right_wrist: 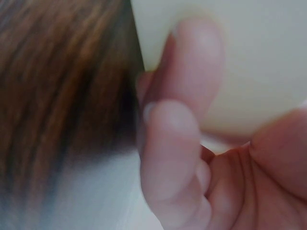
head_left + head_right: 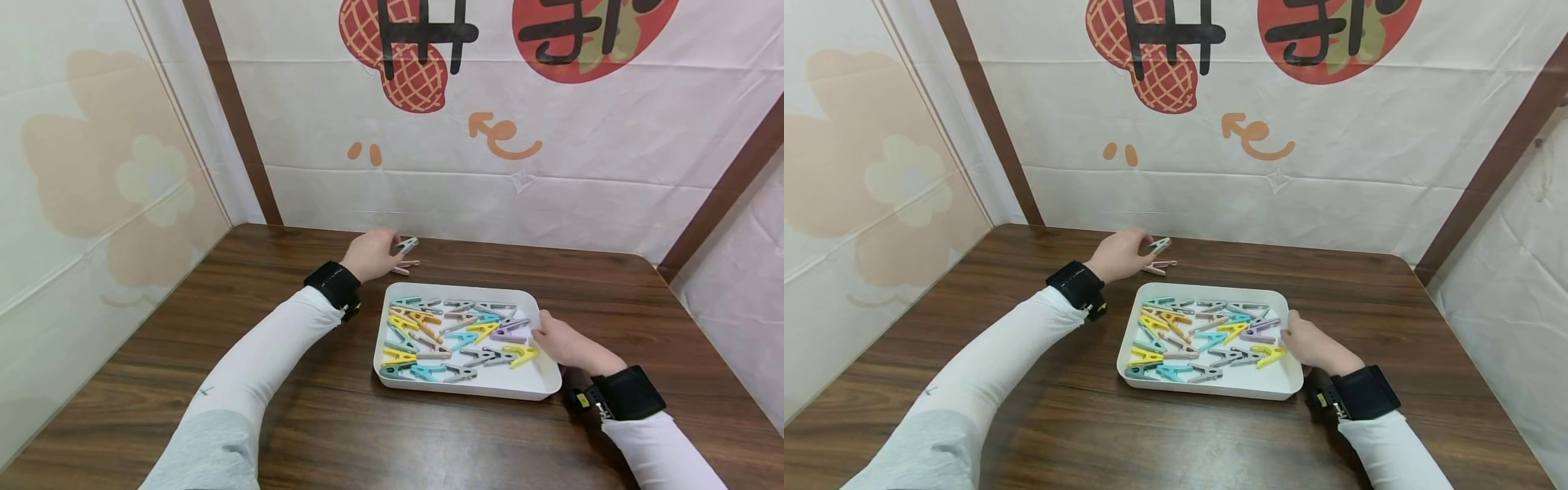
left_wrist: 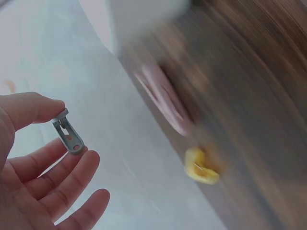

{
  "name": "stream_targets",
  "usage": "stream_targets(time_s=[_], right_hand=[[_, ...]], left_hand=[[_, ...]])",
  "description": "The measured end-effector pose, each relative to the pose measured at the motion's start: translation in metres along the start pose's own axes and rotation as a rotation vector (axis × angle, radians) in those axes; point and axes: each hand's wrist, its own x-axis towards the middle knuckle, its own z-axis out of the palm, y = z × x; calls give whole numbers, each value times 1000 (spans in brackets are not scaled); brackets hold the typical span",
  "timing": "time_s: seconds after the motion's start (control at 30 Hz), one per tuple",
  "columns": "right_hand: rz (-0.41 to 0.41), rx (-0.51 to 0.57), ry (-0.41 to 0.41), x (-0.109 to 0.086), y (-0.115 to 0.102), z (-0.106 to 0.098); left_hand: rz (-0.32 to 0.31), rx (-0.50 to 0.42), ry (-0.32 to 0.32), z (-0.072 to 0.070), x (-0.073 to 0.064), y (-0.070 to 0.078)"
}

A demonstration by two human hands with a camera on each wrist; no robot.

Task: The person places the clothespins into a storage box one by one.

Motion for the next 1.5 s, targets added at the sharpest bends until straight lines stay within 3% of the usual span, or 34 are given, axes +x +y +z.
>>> stream_targets(time_s=[0.17, 0.33, 0.7, 0.87, 1.03, 1.5], right_hand=[[-2, -10, -1, 0, -1, -1], [-11, -20, 2, 2, 0, -2], [-29, -10, 6, 4, 3, -1], [-31, -14, 8, 4, 3, -1], [-37, -6, 3, 3, 3, -2], [-52, -10, 12, 3, 3, -1]], left_hand=[[169, 17, -26, -3, -7, 36], [307, 69, -92, -3, -18, 71], [474, 199, -307, 11, -31, 119], [546, 257, -321, 21, -34, 132], [591, 291, -331, 32, -35, 141], [595, 399, -373, 53, -31, 165]])
